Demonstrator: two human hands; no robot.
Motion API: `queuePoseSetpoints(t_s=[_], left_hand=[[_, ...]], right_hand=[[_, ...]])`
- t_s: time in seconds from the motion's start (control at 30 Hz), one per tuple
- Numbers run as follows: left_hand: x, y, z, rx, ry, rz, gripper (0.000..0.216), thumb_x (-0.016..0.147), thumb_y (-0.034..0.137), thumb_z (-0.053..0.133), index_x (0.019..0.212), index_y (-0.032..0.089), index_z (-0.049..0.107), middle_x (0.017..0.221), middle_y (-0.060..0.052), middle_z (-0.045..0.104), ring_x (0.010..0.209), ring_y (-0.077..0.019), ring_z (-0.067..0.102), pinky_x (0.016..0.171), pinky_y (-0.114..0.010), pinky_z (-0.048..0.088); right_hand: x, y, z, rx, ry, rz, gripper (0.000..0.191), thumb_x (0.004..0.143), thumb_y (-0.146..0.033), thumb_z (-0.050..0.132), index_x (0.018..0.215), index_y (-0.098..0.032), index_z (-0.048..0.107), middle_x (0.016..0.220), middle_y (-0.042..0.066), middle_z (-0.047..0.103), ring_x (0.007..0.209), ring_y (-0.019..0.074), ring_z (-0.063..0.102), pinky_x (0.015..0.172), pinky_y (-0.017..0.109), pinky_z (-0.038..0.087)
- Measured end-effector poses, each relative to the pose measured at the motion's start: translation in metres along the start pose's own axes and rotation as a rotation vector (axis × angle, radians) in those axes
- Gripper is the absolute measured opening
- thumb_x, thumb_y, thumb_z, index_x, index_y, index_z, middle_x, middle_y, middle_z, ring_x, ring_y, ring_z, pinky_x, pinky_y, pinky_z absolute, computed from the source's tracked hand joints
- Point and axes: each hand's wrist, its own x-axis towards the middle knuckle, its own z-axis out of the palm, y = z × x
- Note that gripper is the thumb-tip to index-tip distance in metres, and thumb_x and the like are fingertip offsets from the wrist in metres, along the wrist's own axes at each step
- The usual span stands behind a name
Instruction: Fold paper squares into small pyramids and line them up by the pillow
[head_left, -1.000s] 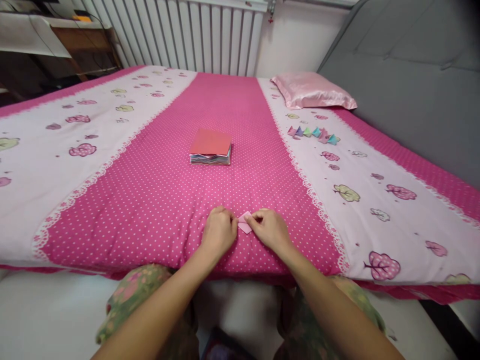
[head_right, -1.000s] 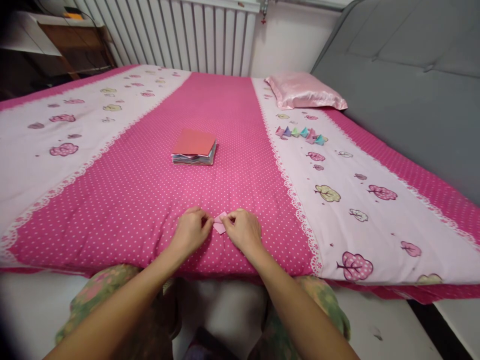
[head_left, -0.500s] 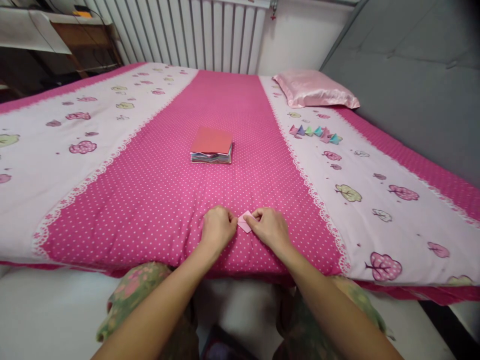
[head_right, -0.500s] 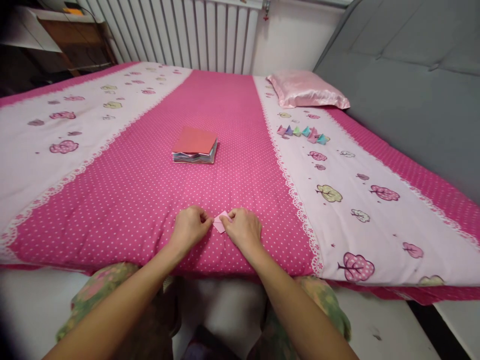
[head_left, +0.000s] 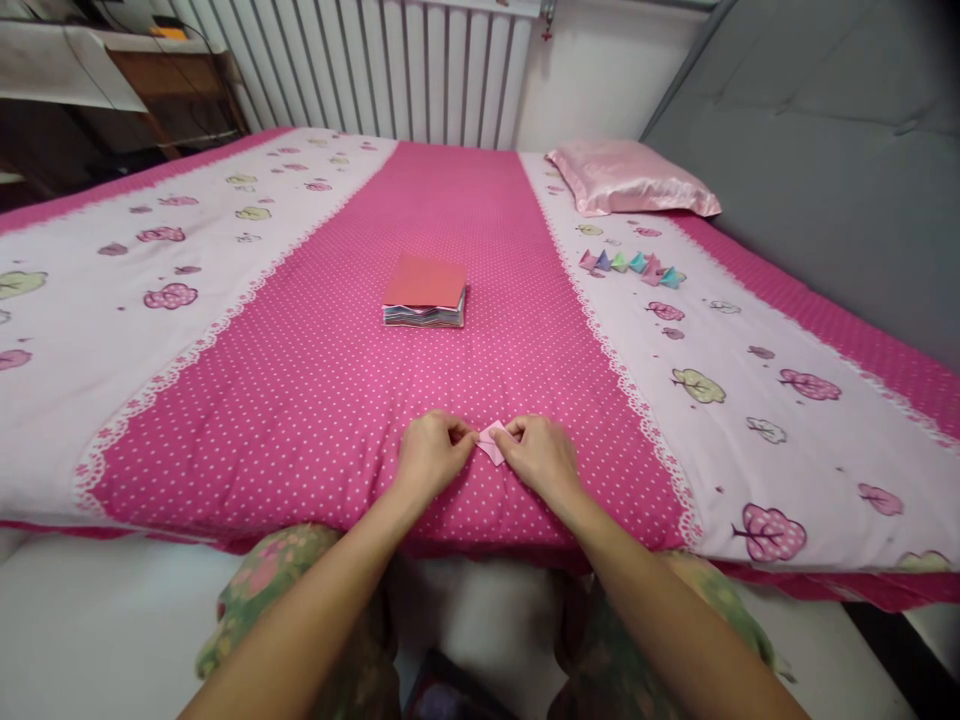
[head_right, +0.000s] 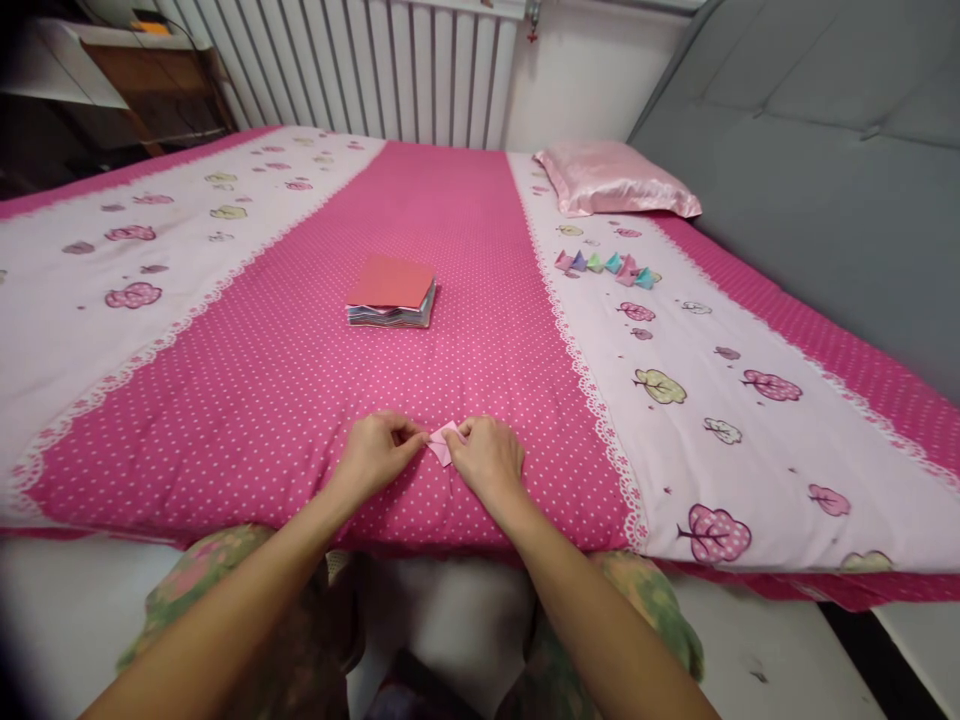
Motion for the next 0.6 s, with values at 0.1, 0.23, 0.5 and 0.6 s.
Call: queuePoseSetpoints(t_s=[0.1,0.23,0.5,0.6], left_hand=[[-0.002,0.004,0.007,0.041,0.061,-0.04,0.021,0.075,0.034,0.056,0.07,0.018,0.07,0.069,-0.005,0.068,0.06,-0.0165,0.057,0.054,-0.026,0.033],[-0.003,0.009,0.012,0.111,0.085,-0.091,0.021,0.074,0.035,0.056,0.069,0.02,0.07,0.067,-0.005,0.068,0.06,-0.0183,0.058,0.052,-0.026,0.031],[-0.002,0.013,0.012,0.168,0.064,-0.116,0.019,0.074,0.033,0.055,0.071,0.02,0.069,0.071,-0.007,0.068,0.065,-0.0215,0.06,0.056,-0.029,0.037],[-0.003,0.013,0.012,0.177,0.057,-0.111,0.018,0.075,0.032,0.055,0.073,0.019,0.068,0.076,-0.007,0.067,0.069,-0.0216,0.061,0.059,-0.029,0.039]], right_hand=[[0.0,0.001,0.0,0.006,0.006,-0.012,0.031,0.078,-0.047,0.052,0.064,-0.024,0.068,0.06,0.004,0.066,0.055,0.018,0.058,0.048,0.026,0.025],[0.001,0.004,0.002,0.051,0.04,-0.048,0.027,0.077,-0.044,0.056,0.064,-0.022,0.065,0.061,0.002,0.066,0.057,0.0171,0.058,0.05,0.025,0.029],[0.0,0.014,-0.003,0.258,0.042,-0.054,0.013,0.072,-0.032,0.063,0.074,-0.019,0.062,0.066,0.001,0.066,0.062,0.0158,0.061,0.057,0.025,0.042],[-0.003,0.015,-0.006,0.313,0.002,-0.046,0.009,0.072,-0.025,0.063,0.076,-0.018,0.065,0.068,0.002,0.068,0.062,0.0149,0.062,0.06,0.025,0.045]])
